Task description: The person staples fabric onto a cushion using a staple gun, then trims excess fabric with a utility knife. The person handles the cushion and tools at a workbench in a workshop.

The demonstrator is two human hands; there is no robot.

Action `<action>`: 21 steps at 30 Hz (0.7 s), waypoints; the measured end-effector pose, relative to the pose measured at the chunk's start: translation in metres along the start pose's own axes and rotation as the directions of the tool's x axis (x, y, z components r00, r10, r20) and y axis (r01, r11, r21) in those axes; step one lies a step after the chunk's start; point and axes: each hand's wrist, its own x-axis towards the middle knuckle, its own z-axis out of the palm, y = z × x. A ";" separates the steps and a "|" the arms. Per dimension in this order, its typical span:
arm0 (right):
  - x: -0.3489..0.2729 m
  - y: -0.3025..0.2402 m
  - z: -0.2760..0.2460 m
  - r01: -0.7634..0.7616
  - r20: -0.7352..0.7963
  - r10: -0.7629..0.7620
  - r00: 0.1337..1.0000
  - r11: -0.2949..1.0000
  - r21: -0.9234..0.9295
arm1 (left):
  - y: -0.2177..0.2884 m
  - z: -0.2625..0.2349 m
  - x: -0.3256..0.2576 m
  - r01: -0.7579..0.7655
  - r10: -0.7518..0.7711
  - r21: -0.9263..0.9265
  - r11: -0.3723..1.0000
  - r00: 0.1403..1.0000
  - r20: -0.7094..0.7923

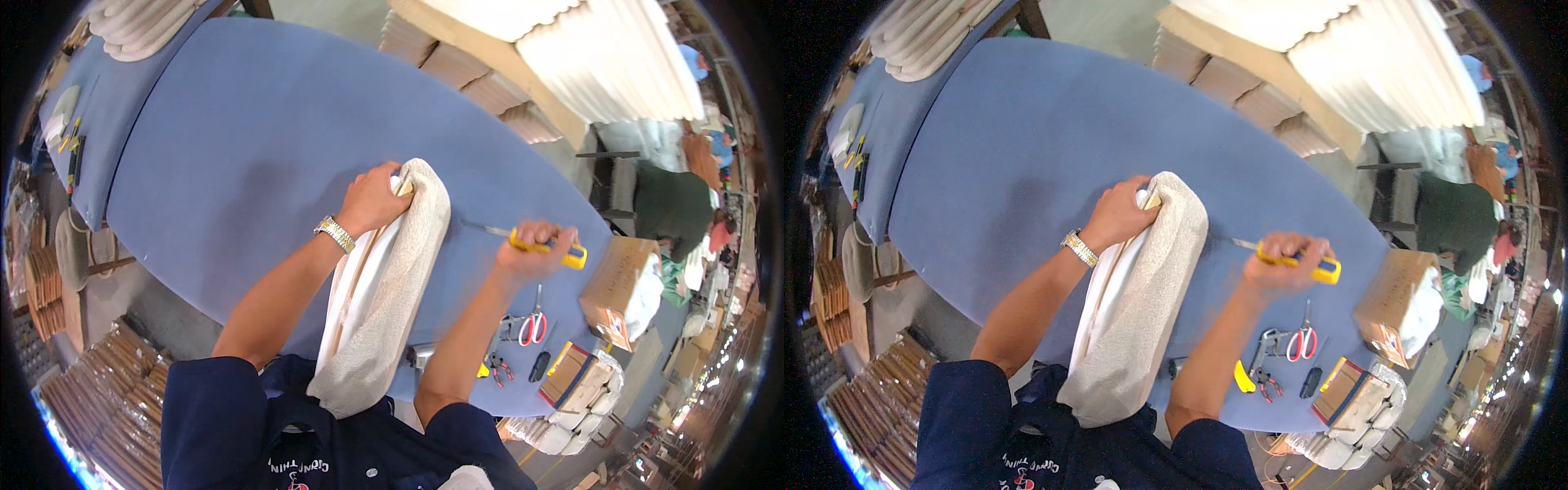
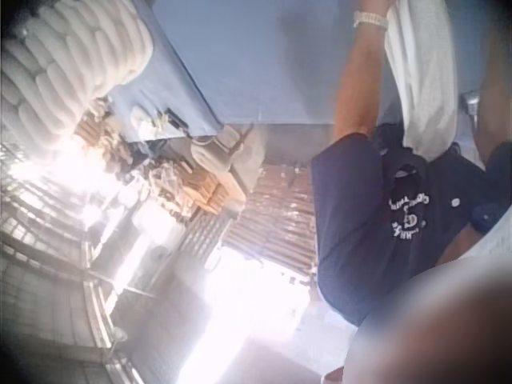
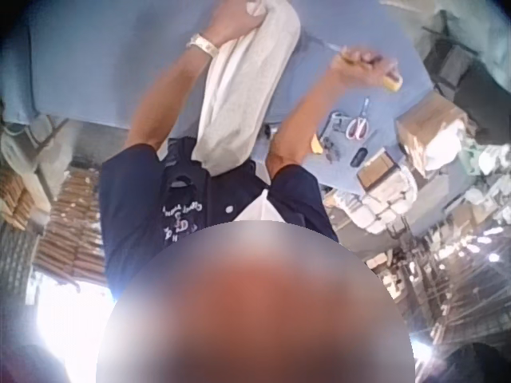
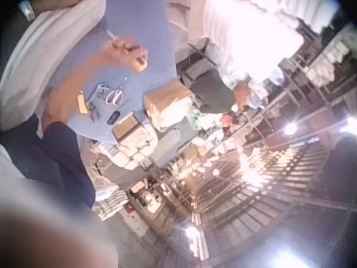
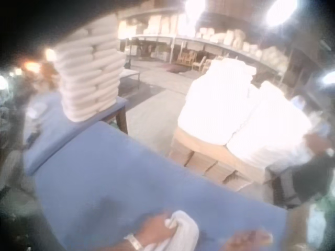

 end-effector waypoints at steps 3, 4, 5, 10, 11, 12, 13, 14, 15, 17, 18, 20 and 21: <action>0.000 -0.057 -0.064 0.095 0.093 -0.050 0.994 0.802 -0.590 | 0.044 -0.004 -0.022 -0.069 0.070 0.061 0.996 0.997 -0.012; -0.005 -0.066 -0.097 0.053 0.083 0.016 0.996 0.647 -0.761 | 0.059 -0.002 -0.035 -0.093 0.097 0.095 0.991 0.995 -0.038; -0.009 -0.073 -0.129 0.028 0.074 0.084 0.994 0.454 -0.891 | 0.071 -0.002 -0.049 -0.156 0.162 0.091 0.984 0.984 -0.067; -0.062 -0.087 -0.244 0.289 0.238 0.242 0.941 -0.206 -0.935 | 0.120 -0.014 -0.124 -0.421 0.434 0.105 0.901 0.867 -0.247; -0.070 -0.086 -0.242 0.366 0.303 0.246 0.921 -0.278 -0.888 | 0.127 -0.023 -0.142 -0.448 0.462 0.117 0.887 0.841 -0.283; -0.076 -0.084 -0.235 0.379 0.337 0.206 0.919 -0.213 -0.901 | 0.133 -0.030 -0.157 -0.464 0.482 0.136 0.876 0.817 -0.317; -0.081 -0.085 -0.228 0.391 0.368 0.162 0.916 -0.149 -0.908 | 0.137 -0.036 -0.171 -0.480 0.502 0.154 0.863 0.791 -0.350; -0.085 -0.085 -0.210 0.416 0.406 0.122 0.906 -0.076 -0.906 | 0.135 -0.041 -0.185 -0.499 0.542 0.217 0.839 0.734 -0.409; -0.089 -0.090 -0.180 0.360 0.388 0.159 0.908 0.181 -0.915 | 0.135 -0.045 -0.198 -0.490 0.539 0.229 0.841 0.719 -0.439; -0.098 -0.115 -0.092 0.134 0.361 0.262 0.895 0.615 -0.777 | 0.133 -0.048 -0.222 -0.471 0.523 0.236 0.850 0.704 -0.480; -0.107 -0.135 -0.053 0.167 0.474 0.278 0.836 0.693 -0.702 | 0.132 -0.043 -0.229 -0.478 0.535 0.248 0.843 0.693 -0.482; -0.129 -0.166 0.011 0.229 0.639 0.234 0.733 0.800 -0.555 | 0.131 -0.032 -0.241 -0.499 0.576 0.295 0.815 0.642 -0.507; -0.141 -0.169 0.031 0.259 0.699 0.189 0.689 0.837 -0.482 | 0.128 -0.029 -0.248 -0.501 0.592 0.323 0.803 0.616 -0.519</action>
